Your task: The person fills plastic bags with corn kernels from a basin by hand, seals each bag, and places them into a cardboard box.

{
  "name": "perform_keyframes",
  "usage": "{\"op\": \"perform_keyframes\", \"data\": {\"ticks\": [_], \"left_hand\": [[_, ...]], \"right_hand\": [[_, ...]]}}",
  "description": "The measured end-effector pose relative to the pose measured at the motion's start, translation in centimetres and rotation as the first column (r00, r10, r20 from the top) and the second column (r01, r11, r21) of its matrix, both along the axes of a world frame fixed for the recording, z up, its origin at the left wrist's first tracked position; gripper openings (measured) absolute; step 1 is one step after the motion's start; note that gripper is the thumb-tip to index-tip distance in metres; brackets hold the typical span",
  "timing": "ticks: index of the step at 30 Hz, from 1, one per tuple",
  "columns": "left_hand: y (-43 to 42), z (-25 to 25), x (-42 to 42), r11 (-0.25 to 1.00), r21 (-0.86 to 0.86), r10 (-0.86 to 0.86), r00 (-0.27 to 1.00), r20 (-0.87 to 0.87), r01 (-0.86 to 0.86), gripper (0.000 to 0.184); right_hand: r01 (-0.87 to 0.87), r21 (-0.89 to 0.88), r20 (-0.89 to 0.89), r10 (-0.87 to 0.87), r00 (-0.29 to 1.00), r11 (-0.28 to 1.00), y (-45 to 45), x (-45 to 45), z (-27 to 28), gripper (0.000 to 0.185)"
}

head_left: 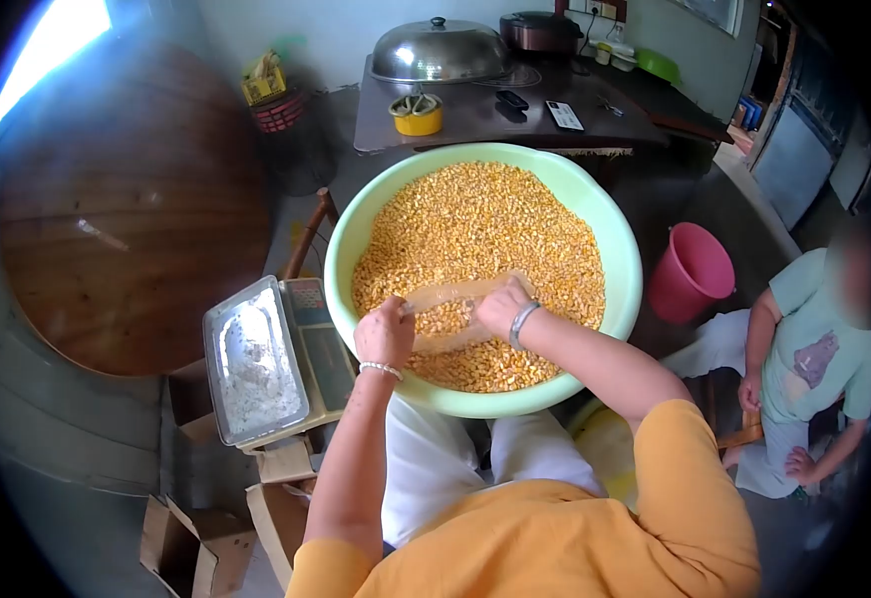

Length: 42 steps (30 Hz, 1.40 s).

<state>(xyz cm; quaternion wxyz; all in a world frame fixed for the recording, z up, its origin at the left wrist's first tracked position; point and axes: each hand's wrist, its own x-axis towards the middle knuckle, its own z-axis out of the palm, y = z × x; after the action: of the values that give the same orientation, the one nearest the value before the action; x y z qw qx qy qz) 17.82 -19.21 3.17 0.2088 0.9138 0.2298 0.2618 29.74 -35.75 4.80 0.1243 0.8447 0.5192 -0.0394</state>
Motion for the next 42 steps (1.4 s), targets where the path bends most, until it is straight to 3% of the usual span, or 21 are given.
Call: {"op": "perform_keyframes", "data": {"ticks": [1, 2, 4, 7, 9, 11, 13, 16, 23, 27, 32, 35, 36, 37, 39, 42], "left_hand": [[0.0, 0.1, 0.0, 1.0, 0.012, 0.009, 1.0, -0.024, -0.009, 0.014], [0.0, 0.1, 0.0, 1.0, 0.02, 0.003, 1.0, -0.025, -0.002, 0.014], [-0.1, 0.2, 0.0, 1.0, 0.021, -0.018, 0.999, -0.038, 0.018, 0.015], [-0.5, 0.7, 0.0, 0.999, 0.025, 0.025, 1.0, -0.008, -0.025, 0.026], [-0.7, 1.0, 0.0, 0.999, -0.046, 0.008, 1.0, -0.006, -0.008, 0.03], [-0.1, -0.3, 0.2, 1.0, -0.018, 0.003, 0.999, -0.037, -0.004, 0.032], [-0.1, 0.3, 0.3, 1.0, 0.014, 0.01, 0.999, -0.04, -0.01, 0.033], [0.0, -0.2, -0.2, 0.998, 0.052, -0.048, 0.996, 0.079, 0.044, 0.032], [-0.1, 0.3, 0.1, 0.998, 0.022, -0.06, 0.998, 0.032, 0.059, 0.03], [-0.2, 0.2, -0.1, 0.998, 0.03, -0.063, 0.997, 0.049, 0.062, 0.029], [-0.1, 0.2, -0.2, 0.998, 0.032, -0.058, 0.996, 0.066, 0.056, 0.028], [-0.1, 0.2, -0.2, 0.998, 0.033, -0.052, 0.997, 0.061, 0.05, 0.029], [0.0, 0.1, -0.1, 0.998, 0.032, -0.052, 0.997, 0.059, 0.05, 0.03], [0.0, 0.0, -0.1, 0.998, 0.029, -0.05, 0.997, 0.055, 0.048, 0.031], [0.0, 0.3, -0.1, 0.999, -0.004, -0.053, 0.997, 0.061, 0.053, 0.029], [-0.1, 0.4, -0.2, 0.998, -0.047, -0.04, 0.997, 0.06, 0.043, 0.029]], "right_hand": [[-0.018, 0.012, -0.009, 0.018, 1.0, 1.0, 0.1, -0.1, 0.3, 0.018], [-0.157, 0.251, -0.029, 0.169, 0.985, 0.955, -0.3, -0.3, 0.6, 0.017], [-0.345, 0.665, 0.026, 0.441, 0.897, 0.663, -1.8, -0.5, 1.0, 0.015], [-0.049, 0.942, -0.005, 0.16, 0.987, 0.333, -3.5, 2.1, 0.4, 0.015], [0.32, 0.892, -0.317, -0.063, 0.946, 0.318, -5.3, 4.5, 0.2, 0.016], [0.524, 0.683, -0.367, -0.382, 0.848, 0.508, -6.6, 8.0, -4.3, 0.014], [0.452, 0.564, -0.291, -0.347, 0.892, 0.691, -7.7, 10.1, -8.9, 0.019], [0.548, 0.123, -0.46, -0.442, 0.77, 0.827, -6.2, 6.3, -5.3, 0.029], [0.555, 0.051, -0.4, -0.492, 0.773, 0.83, -4.8, 5.5, -7.5, 0.042], [0.706, 0.049, -0.537, -0.578, 0.615, 0.706, -5.2, 4.8, -7.2, 0.039], [0.641, 0.197, -0.581, -0.438, 0.686, 0.742, -5.4, 5.4, -7.4, 0.034], [0.533, 0.259, -0.435, -0.395, 0.809, 0.806, -6.4, 10.0, -9.9, 0.03], [0.493, 0.515, -0.469, -0.251, 0.847, 0.701, -7.7, 11.2, -10.9, 0.027], [0.695, 0.483, -0.691, -0.257, 0.676, 0.532, -7.9, 10.7, -9.2, 0.027], [0.964, 0.203, -0.969, -0.104, 0.223, 0.174, -7.2, 7.7, -1.4, 0.025], [0.923, 0.222, -0.964, 0.21, 0.16, 0.314, -5.8, 5.1, 3.7, 0.026]]}}
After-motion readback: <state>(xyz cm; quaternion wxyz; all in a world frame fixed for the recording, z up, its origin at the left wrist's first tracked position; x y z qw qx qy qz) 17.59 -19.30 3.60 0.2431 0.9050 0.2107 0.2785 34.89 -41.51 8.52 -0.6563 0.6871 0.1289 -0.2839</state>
